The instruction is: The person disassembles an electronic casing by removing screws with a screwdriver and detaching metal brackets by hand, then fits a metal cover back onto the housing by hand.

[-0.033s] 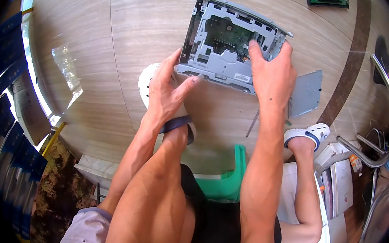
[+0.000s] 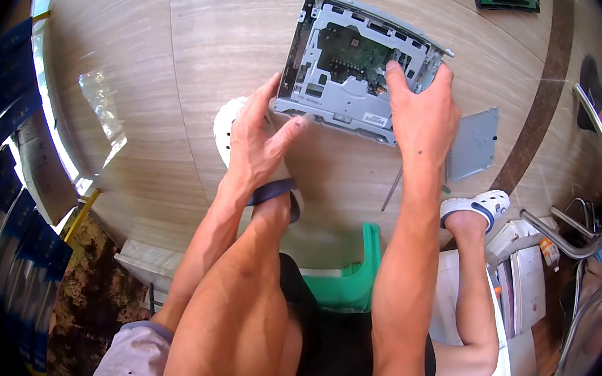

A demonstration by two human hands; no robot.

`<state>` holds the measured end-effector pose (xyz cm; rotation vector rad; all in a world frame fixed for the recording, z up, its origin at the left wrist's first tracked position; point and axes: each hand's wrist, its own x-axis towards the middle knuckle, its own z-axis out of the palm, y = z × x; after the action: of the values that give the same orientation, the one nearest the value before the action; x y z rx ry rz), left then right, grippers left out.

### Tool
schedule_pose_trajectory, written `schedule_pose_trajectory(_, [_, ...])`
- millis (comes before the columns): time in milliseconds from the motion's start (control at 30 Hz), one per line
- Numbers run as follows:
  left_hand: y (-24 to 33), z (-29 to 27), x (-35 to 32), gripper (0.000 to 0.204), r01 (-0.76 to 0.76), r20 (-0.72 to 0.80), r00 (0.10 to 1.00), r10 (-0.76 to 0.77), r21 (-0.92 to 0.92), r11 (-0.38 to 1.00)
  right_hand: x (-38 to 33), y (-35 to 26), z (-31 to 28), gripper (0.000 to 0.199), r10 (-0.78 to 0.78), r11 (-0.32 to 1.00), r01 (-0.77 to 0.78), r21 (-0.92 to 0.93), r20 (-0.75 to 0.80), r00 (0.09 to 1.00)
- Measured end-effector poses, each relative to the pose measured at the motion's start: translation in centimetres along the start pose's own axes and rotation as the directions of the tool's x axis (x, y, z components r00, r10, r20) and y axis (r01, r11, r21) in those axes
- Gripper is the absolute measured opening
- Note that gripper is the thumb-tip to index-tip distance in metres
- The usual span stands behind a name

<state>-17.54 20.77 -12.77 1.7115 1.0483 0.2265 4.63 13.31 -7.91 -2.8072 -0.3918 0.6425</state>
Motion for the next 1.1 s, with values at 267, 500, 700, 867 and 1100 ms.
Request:
schedule_pose_trajectory(267, [0.4,0.9,0.6,0.086,0.029,-0.025,0.999,-0.032,-0.107,0.994,0.0,-0.5,0.2,0.050,0.024,0.999,-0.026,-0.032,-0.062,0.998])
schedule_pose_trajectory(500, [1.0,2.0,1.0,0.089,0.097,-0.067,0.991,-0.112,-0.188,0.977,0.1,-0.4,0.1,0.047,-0.004,0.997,-0.002,-0.082,-0.065,0.998])
schedule_pose_trajectory(700, [0.7,2.5,1.0,0.091,0.075,-0.105,0.990,-0.097,-0.195,0.978,-0.1,-0.3,0.4,0.045,-0.028,0.998,0.023,-0.050,-0.094,0.995])
schedule_pose_trajectory(867, [0.6,2.5,1.0,0.090,0.067,-0.107,0.990,-0.090,-0.199,0.978,-0.2,-0.4,0.3,0.049,-0.038,0.991,0.025,-0.132,-0.092,0.995])
schedule_pose_trajectory(1100, [0.5,2.5,0.9,0.090,0.086,-0.091,0.990,-0.108,-0.219,0.972,-0.4,0.1,0.6,0.052,-0.029,0.999,0.028,-0.015,-0.112,0.993])
